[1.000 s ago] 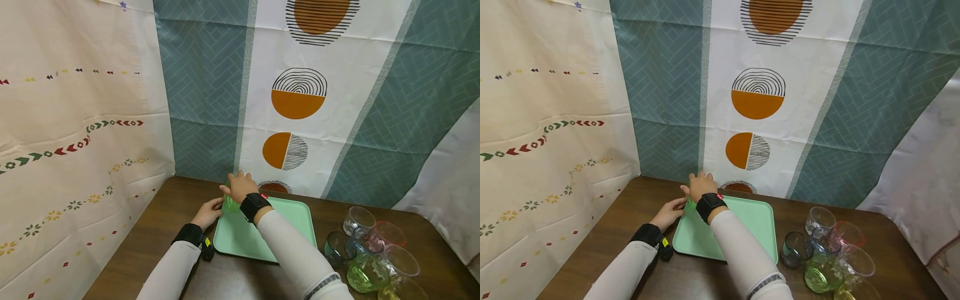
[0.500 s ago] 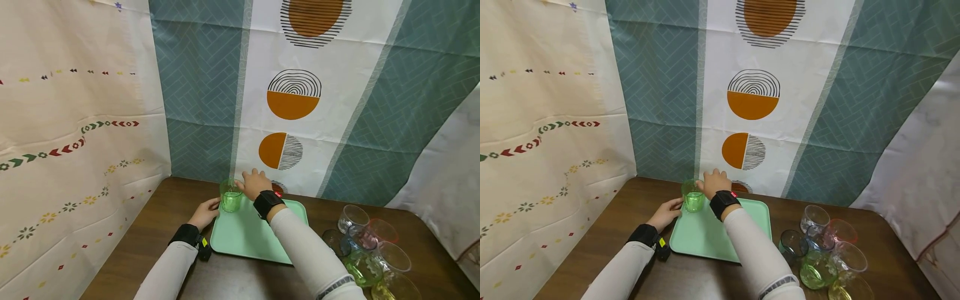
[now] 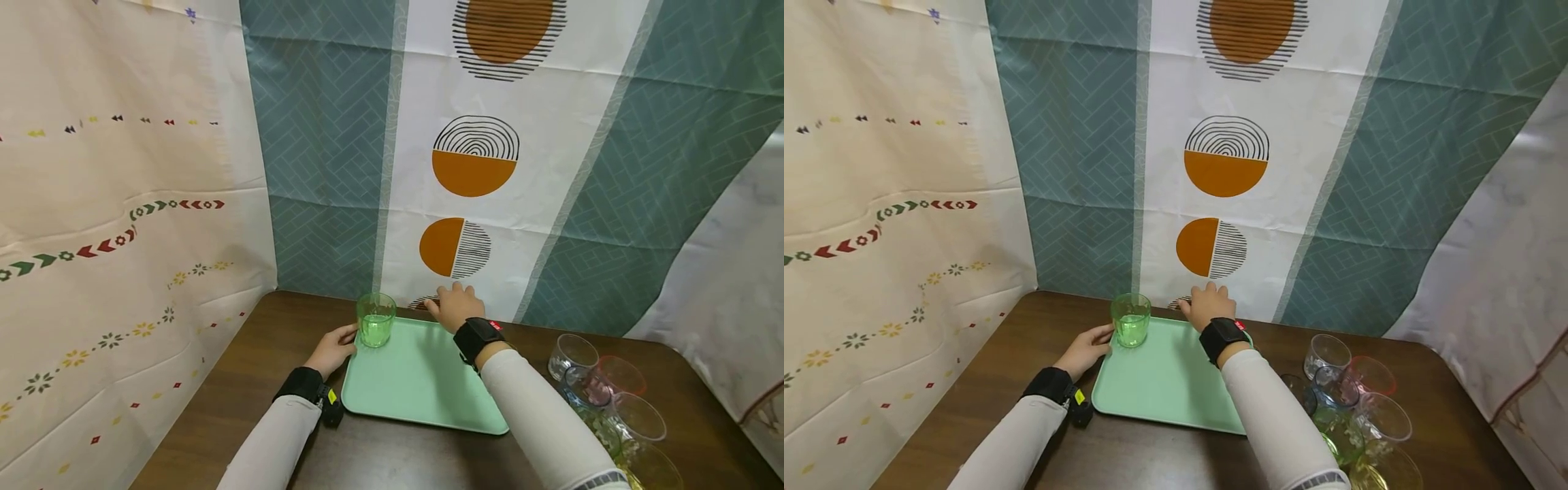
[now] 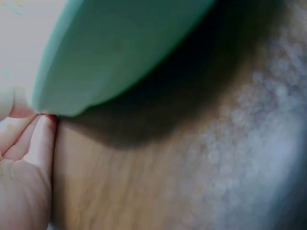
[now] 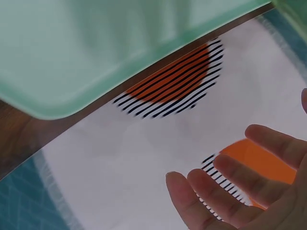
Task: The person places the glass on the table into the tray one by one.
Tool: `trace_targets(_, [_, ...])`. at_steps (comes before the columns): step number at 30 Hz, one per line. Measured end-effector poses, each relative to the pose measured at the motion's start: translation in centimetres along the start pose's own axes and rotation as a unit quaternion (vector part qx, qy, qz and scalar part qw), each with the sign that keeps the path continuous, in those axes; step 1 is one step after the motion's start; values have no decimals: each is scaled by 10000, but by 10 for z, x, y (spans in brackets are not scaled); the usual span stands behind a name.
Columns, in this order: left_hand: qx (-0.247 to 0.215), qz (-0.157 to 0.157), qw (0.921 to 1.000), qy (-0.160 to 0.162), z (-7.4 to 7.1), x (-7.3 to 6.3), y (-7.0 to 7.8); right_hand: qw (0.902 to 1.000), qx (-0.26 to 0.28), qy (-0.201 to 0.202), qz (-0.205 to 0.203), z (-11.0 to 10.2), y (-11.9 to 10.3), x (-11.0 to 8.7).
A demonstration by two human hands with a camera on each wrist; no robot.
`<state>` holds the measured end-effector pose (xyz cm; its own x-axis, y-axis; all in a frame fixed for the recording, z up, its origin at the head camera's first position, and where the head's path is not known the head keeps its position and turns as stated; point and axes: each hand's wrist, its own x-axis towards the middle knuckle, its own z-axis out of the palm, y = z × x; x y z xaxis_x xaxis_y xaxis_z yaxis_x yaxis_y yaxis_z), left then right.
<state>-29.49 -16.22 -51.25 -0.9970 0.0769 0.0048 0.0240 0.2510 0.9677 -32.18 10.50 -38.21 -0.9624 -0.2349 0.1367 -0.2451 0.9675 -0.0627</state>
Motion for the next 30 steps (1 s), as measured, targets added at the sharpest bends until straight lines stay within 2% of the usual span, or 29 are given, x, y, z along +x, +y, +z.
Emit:
trace_targets(5, [-26,-35,10000,-6,0,-2,0,9998,-28,-138,155,-1,23,-3])
trace_targets(14, [-81,3,9999,-59,-2,1,-1,9991,-64,-149,397,-4,64,-11])
trace_targets(23, [-55,-122,9999,-69,-2,0,0,9959,-47,-448,785,-11,95,-19])
trace_targets(30, [-78,-91,9999,-68,-2,1,2,9886,192,-848,1228,-2,142,-20])
